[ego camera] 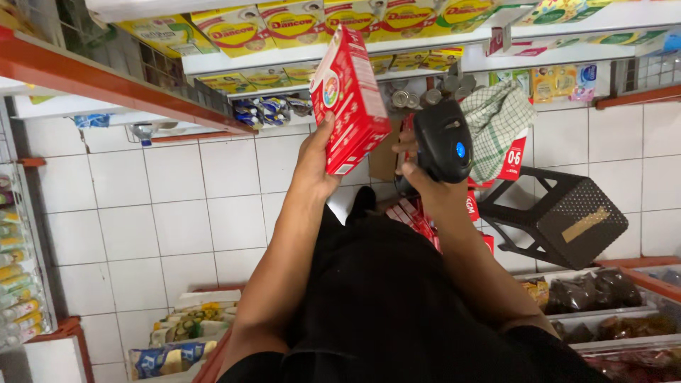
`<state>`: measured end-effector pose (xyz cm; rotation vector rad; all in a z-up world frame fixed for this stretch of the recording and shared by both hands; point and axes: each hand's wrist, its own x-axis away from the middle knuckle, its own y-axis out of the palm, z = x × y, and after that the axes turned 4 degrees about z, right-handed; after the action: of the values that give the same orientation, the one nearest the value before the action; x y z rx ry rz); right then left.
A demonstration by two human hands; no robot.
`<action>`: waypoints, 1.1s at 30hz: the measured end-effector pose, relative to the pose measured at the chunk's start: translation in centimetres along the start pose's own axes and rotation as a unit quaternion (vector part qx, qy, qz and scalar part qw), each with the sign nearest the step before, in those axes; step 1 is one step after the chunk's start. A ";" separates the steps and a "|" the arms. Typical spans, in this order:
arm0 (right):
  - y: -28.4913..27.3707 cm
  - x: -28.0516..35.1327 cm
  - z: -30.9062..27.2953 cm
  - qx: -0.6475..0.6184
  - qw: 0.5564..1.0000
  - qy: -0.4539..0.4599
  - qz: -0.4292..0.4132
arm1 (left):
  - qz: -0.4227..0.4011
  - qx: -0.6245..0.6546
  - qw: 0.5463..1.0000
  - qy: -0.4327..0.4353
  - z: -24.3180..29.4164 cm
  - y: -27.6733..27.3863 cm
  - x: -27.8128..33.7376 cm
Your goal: The person wipes milk powder boxes with a cloth, scans the boxes using a handheld scanner, and places them onto a retail shelf.
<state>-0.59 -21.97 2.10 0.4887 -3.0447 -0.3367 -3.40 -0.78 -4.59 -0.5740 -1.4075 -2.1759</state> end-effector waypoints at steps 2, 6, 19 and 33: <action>-1.5 0.5 -0.1 0.039 0.999 0.002 -0.017 | 0.023 0.006 1.000 -0.007 -0.4 0.7 0.6; -3.0 1.7 -0.1 0.093 0.995 0.021 -0.015 | 0.015 0.039 0.999 0.011 -1.0 1.6 1.1; -4.1 4.2 -1.8 0.286 0.950 0.001 -0.123 | -0.007 0.045 0.998 0.036 -1.3 2.5 -0.1; -4.3 2.6 -1.8 0.303 0.938 -0.034 -0.165 | -0.016 0.065 0.996 0.060 -0.4 2.0 -0.9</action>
<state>-1.58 -27.16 2.92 1.0324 -3.0759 0.6192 -1.53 -1.68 -3.85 -0.3684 -1.4894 -2.0865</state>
